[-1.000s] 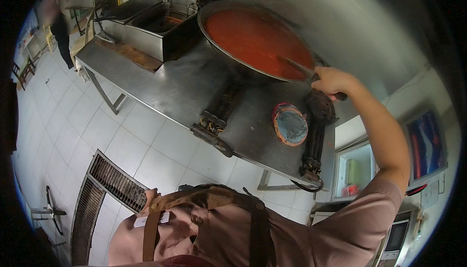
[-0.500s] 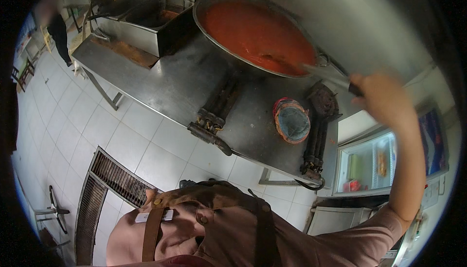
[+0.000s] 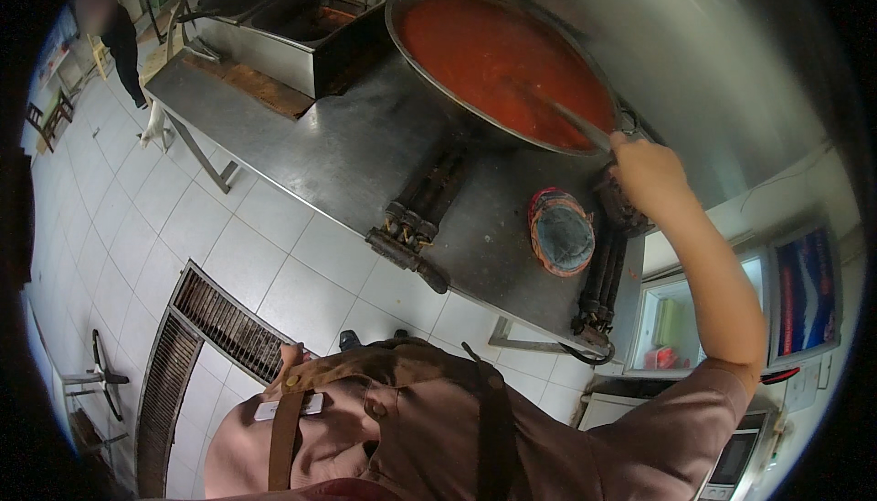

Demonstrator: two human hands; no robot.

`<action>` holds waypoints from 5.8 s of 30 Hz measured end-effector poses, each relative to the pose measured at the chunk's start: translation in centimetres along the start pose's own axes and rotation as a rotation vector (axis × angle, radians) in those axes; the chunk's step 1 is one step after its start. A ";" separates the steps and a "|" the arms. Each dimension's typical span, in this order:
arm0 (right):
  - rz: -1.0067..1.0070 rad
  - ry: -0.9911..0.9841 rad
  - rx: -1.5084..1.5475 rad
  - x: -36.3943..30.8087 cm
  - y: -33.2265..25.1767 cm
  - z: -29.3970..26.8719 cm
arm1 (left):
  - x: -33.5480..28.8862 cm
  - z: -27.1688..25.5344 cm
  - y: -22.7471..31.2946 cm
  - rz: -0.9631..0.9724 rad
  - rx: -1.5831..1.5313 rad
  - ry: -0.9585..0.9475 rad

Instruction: The person assembles small open-faced tapas by spooning a red sauce onto bread rounds, then topping them with chopped green vegetables and grated cheese. The person also stirs a large pan of red sauce on the stove and chops vegetables on a cutting board.

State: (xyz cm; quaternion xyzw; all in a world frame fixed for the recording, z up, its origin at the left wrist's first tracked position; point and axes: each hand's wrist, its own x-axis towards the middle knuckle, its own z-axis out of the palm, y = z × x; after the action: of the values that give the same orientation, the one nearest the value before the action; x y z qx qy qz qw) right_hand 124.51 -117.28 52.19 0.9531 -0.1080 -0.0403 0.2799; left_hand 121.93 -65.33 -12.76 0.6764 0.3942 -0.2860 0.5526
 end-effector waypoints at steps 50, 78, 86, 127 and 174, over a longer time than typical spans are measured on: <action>0.315 -0.042 0.764 -11.2 4.2 -5.6 | 0.7 -0.2 -0.2 0.163 -0.063 -0.121; 0.130 0.031 0.009 11.4 -2.7 5.1 | 0.5 -1.2 -1.9 -0.155 -0.153 -0.019; 0.286 -0.303 0.544 8.8 1.5 5.9 | -2.5 -3.0 -7.9 -0.109 -0.098 0.182; 0.606 -0.278 1.277 1.4 7.2 8.6 | -1.2 0.0 -3.1 -0.064 -0.066 -0.009; 0.106 -0.041 0.702 8.8 -2.2 0.2 | -3.4 -2.7 -6.6 -0.046 0.013 -0.011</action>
State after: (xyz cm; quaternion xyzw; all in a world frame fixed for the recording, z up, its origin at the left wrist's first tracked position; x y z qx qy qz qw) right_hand 133.46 -117.59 50.67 0.9832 -0.1702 -0.0053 -0.0650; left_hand 114.39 -62.90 -12.80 0.6690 0.4049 -0.3048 0.5437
